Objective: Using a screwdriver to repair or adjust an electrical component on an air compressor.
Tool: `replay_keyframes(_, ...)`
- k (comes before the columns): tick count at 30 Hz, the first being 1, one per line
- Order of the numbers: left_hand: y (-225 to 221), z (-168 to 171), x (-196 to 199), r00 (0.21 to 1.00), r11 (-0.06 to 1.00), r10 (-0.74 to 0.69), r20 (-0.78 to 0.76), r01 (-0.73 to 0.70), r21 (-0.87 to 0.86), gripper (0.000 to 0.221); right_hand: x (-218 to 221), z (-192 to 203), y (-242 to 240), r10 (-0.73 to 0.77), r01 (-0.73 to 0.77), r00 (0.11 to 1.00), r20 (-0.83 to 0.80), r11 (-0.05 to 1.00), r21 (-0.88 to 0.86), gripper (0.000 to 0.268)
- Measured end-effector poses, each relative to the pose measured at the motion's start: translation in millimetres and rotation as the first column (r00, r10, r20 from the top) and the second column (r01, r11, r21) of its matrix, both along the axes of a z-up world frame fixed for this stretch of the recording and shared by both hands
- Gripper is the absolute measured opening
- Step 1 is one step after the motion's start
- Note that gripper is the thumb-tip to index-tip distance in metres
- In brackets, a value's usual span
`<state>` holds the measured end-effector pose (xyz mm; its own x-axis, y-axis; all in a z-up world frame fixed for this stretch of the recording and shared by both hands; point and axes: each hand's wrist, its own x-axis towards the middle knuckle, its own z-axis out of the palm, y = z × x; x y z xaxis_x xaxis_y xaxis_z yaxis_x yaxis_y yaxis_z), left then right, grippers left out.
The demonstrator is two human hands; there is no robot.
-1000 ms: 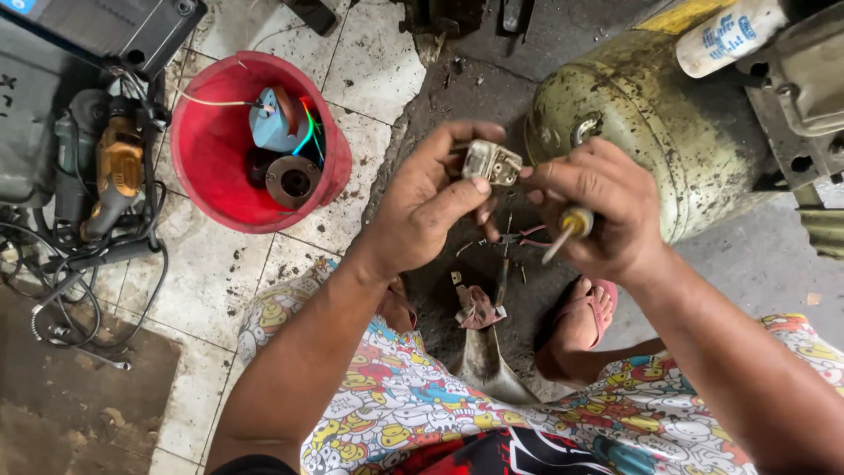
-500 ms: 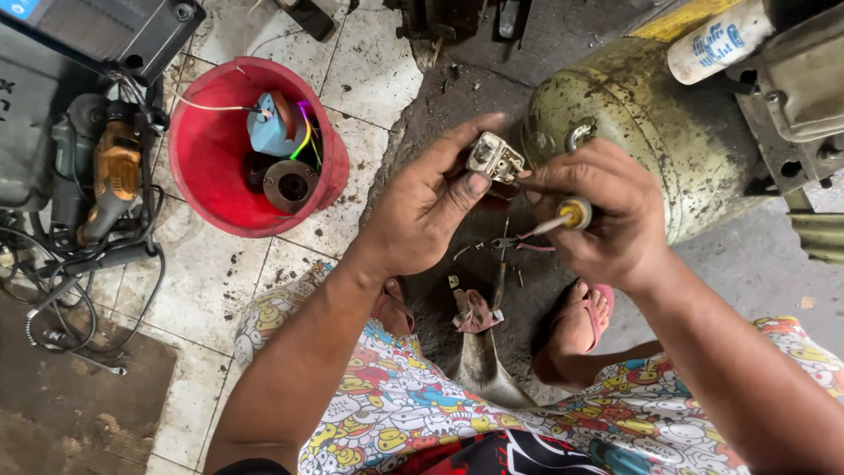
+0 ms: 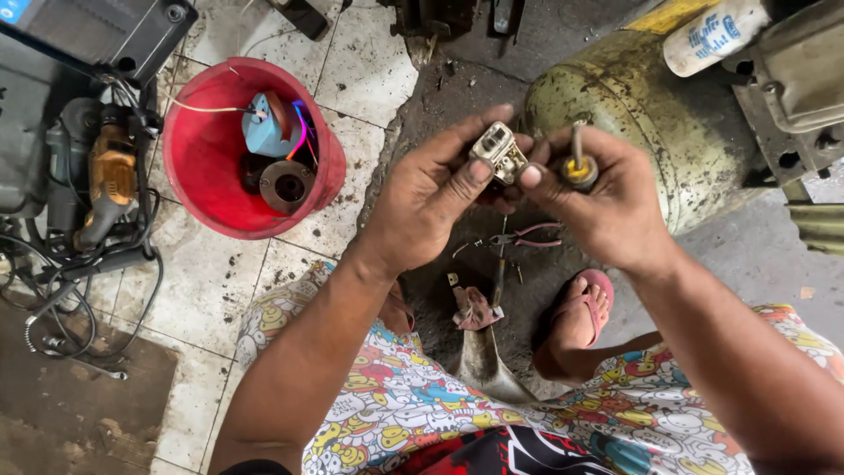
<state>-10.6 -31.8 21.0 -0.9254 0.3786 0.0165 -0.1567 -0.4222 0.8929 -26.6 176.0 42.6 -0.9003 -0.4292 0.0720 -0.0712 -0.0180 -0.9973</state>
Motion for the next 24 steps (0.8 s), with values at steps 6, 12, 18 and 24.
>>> replay_keyframes(6,-10.9,5.5,0.1,0.991,0.985,0.010,-0.132,-0.032,-0.167,0.050,-4.5,-12.5,18.1,0.078,-0.055,0.991,-0.107,0.977,0.205,0.009)
replay_keyframes(12,-7.9,5.2,2.7,0.999,0.997,0.013,0.039,-0.010,-0.080,0.051,5.5,2.2,5.1,-0.067,0.206,0.947,-0.313,0.876,0.435,0.026)
replay_keyframes(18,-10.8,3.9,1.8,0.996,0.996,-0.036,-0.077,0.029,-0.086,0.053,1.0,-2.5,15.0,-0.020,0.161,0.946,-0.323,0.895,0.416,0.018)
replay_keyframes(24,-7.3,0.3,0.6,1.000,0.999,-0.026,0.005,0.026,-0.031,0.055,1.3,0.3,15.0,-0.033,0.120,0.978,-0.208,0.899,0.421,0.042)
